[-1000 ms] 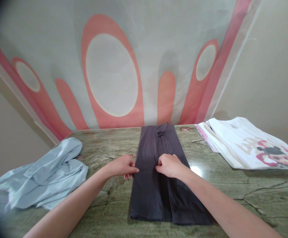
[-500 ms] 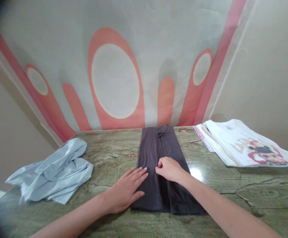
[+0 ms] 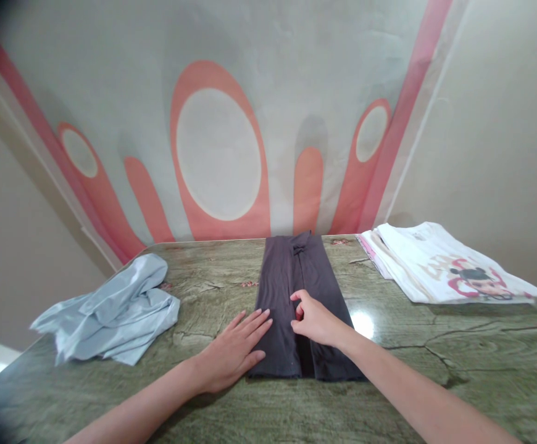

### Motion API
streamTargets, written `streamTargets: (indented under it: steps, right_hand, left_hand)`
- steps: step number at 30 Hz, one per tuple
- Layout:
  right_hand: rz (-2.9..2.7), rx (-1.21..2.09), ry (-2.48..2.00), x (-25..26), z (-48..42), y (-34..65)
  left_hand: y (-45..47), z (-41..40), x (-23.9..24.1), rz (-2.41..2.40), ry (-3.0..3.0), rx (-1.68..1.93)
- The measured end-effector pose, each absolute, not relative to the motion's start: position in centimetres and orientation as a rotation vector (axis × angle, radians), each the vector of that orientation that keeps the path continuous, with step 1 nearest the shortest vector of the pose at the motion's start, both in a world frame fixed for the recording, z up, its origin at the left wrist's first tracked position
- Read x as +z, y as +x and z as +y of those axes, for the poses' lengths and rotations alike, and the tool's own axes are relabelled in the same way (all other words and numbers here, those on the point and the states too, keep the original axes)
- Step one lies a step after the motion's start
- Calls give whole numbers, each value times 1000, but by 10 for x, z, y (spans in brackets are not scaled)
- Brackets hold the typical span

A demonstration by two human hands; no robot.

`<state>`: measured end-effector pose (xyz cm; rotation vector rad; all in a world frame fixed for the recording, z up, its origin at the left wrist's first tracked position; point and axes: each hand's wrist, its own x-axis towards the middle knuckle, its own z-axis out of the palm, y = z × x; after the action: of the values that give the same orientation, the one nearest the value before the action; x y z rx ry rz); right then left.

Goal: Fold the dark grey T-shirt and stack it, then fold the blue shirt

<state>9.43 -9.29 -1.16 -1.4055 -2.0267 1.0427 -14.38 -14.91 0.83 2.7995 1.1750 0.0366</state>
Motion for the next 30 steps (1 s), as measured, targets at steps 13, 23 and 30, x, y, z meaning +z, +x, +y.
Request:
streamTargets:
  steps: [13,23,30]
  right_hand:
    - [-2136,741,-1440,-14,-109,92]
    - [-2207,924,-1336,-4,-112,98]
    - [-2254,905,-1377,1,-117,98]
  left_hand:
    - [-142,-150,8,1157,2781,119]
    - [-139,-156,25,918,2596,338]
    - [-137,-158,26,817,2573,342]
